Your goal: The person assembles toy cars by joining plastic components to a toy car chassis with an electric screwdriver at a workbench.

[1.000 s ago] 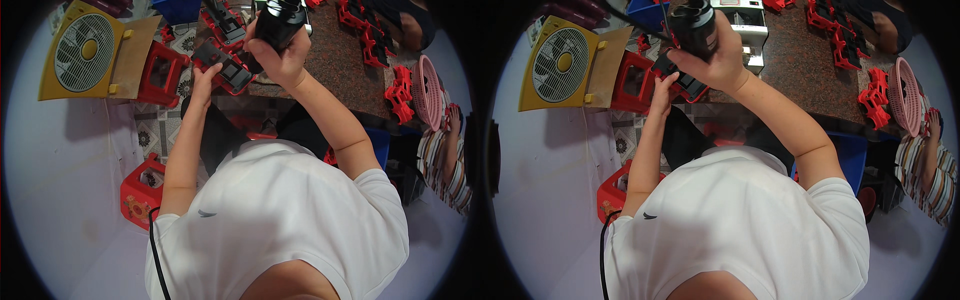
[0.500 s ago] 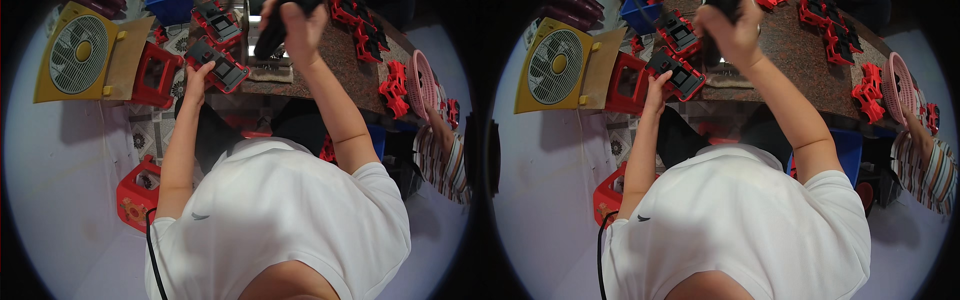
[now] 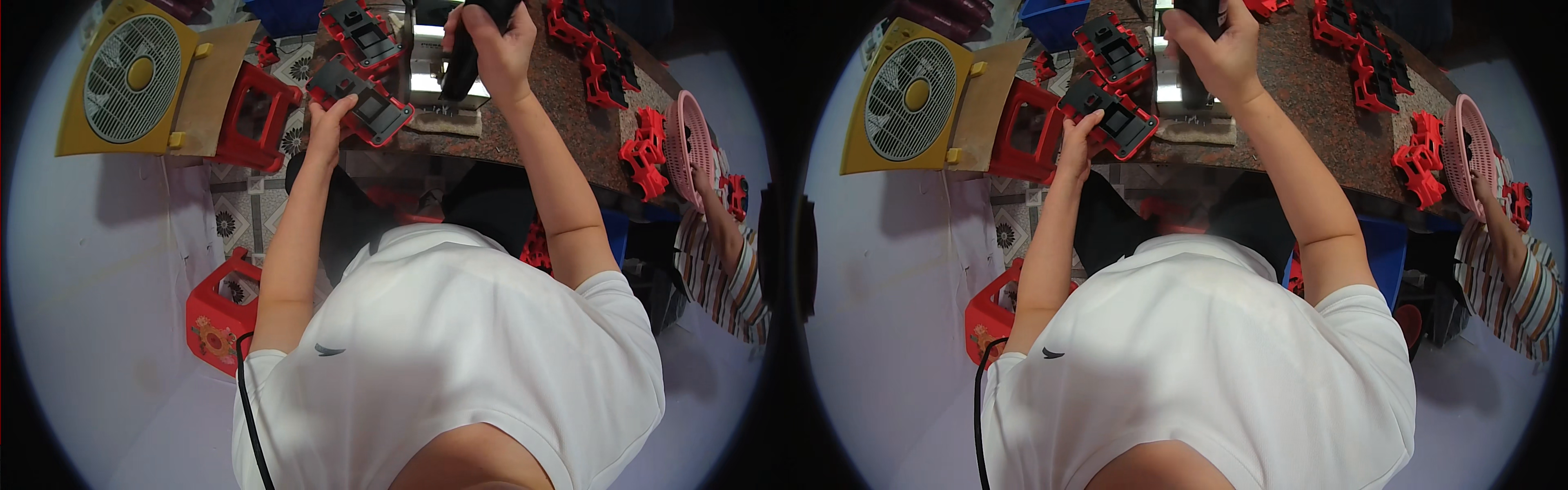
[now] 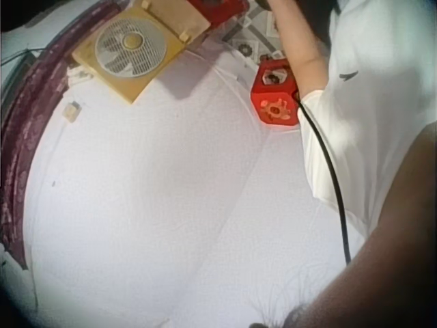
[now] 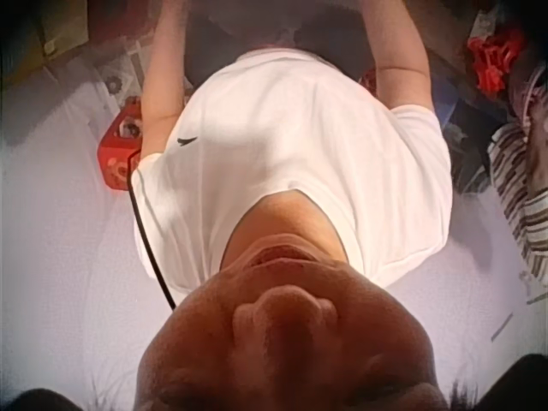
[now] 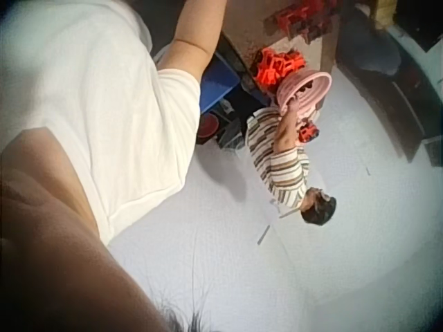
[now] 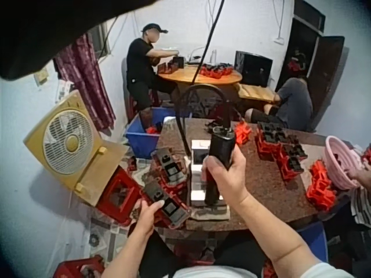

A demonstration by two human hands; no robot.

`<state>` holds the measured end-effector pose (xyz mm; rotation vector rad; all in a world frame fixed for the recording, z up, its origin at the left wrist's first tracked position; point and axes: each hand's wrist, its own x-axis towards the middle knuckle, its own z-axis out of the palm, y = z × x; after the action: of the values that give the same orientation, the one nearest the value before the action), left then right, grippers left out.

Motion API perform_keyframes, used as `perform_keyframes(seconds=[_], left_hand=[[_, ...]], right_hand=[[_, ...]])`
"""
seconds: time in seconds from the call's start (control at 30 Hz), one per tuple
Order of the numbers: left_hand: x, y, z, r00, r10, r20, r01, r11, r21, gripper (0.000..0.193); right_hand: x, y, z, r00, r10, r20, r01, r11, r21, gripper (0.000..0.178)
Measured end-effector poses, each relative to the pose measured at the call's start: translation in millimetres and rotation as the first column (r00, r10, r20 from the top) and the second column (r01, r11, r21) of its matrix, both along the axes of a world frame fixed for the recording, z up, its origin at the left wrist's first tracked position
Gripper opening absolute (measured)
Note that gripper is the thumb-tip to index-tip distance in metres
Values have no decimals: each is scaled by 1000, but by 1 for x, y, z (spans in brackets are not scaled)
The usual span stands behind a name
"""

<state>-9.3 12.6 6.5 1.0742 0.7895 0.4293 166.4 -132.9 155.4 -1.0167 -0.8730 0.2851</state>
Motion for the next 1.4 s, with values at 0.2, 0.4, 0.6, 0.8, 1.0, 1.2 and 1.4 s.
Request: perform_keyframes(seconds=[0.2,0.4,0.6,0.8,1.0,1.2,1.4], left_hand=[[7,-9,0,996,54,78,-55,998,15,63],[9,-10,-2,989,57,133,-58,998,10,66],[10,-3,-26,986,46,163,-43,999,-22,64],[12,-12,-14,979,124,159,-129,991,21,64],[13,-7,-18,985,61,164,-61,998,-1,66],[7,-14,-3,991,64,119,-70,997,45,67],[11,-18,6,992,15,128,-18,1000,18,63]], right_hand=[[-45,10,-1,983,163,89,-178,964,196,34],[-63,14,-13,971,191,145,-216,960,181,35],[-75,20,-11,963,182,201,-195,979,50,48],[-81,33,-7,942,103,318,-105,994,-12,60],[-72,34,-6,930,212,300,-182,975,-125,52],[-20,2,29,944,-37,327,3,995,102,38],[17,-11,-15,866,-173,470,85,976,201,28]])
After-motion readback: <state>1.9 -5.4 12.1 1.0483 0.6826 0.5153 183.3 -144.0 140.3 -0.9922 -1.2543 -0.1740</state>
